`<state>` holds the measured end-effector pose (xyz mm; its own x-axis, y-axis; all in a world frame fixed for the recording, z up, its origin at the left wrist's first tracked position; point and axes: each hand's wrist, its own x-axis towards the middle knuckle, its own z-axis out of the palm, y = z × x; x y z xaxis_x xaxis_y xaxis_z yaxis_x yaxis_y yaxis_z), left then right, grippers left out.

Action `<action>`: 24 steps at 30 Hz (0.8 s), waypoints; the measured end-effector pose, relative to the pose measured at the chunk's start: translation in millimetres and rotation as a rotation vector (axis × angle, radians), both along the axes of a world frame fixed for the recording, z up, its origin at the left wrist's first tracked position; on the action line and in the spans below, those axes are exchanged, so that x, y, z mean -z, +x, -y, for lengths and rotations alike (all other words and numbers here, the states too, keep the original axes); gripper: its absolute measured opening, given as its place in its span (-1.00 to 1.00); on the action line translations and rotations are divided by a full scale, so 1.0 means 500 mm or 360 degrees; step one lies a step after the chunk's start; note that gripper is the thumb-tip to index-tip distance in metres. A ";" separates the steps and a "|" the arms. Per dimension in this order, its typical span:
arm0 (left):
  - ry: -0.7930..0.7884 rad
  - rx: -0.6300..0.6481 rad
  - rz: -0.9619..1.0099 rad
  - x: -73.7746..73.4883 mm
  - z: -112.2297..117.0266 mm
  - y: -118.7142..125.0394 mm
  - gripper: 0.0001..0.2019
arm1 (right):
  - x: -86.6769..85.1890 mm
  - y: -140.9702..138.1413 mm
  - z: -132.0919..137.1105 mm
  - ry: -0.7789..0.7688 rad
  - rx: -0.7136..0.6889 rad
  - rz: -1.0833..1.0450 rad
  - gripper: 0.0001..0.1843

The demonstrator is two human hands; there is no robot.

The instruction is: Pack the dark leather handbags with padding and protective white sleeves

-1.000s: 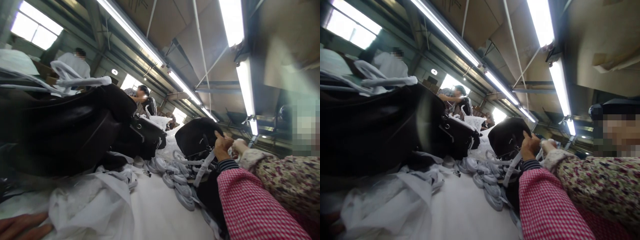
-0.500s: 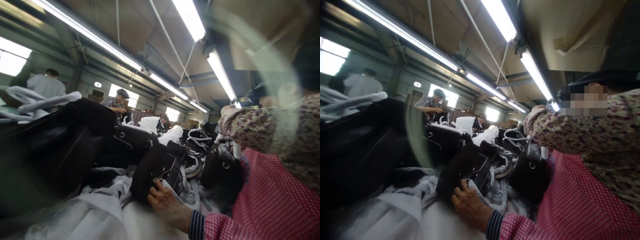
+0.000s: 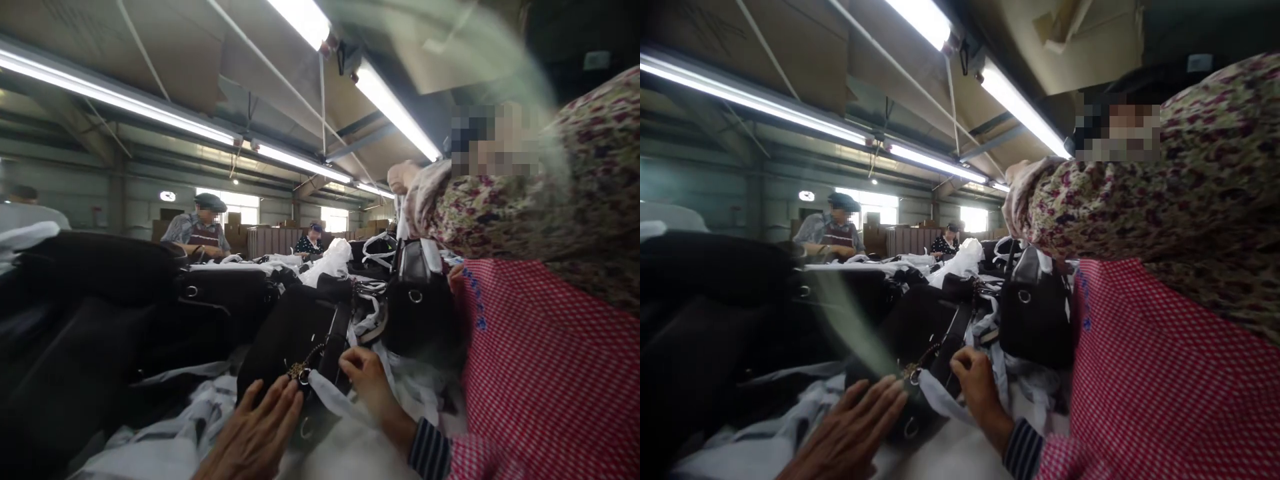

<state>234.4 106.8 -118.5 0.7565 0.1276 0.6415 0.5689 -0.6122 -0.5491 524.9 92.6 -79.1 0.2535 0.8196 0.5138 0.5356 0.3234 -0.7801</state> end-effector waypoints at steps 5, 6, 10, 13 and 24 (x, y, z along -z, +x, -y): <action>0.0017 -0.0170 -0.0135 0.057 -0.051 0.102 -0.17 | 0.088 0.059 0.028 -0.0163 -0.0166 -0.0265 -0.88; 0.0040 -0.0168 -0.0137 0.061 -0.051 0.100 -0.19 | 0.097 0.063 0.031 -0.0188 -0.0188 -0.0282 -0.87; 0.0027 -0.0194 -0.0205 0.065 -0.046 0.078 -0.20 | 0.107 0.053 0.029 -0.0104 -0.0191 -0.0134 -0.87; -0.0207 -0.0230 -0.0260 0.046 -0.046 0.076 -0.18 | 0.095 0.033 0.041 0.0173 -0.0176 0.0075 -0.83; -0.1201 -0.0168 0.1211 -0.341 -0.142 0.082 -0.62 | 0.028 -0.023 0.103 0.1088 -0.0291 0.1094 -0.68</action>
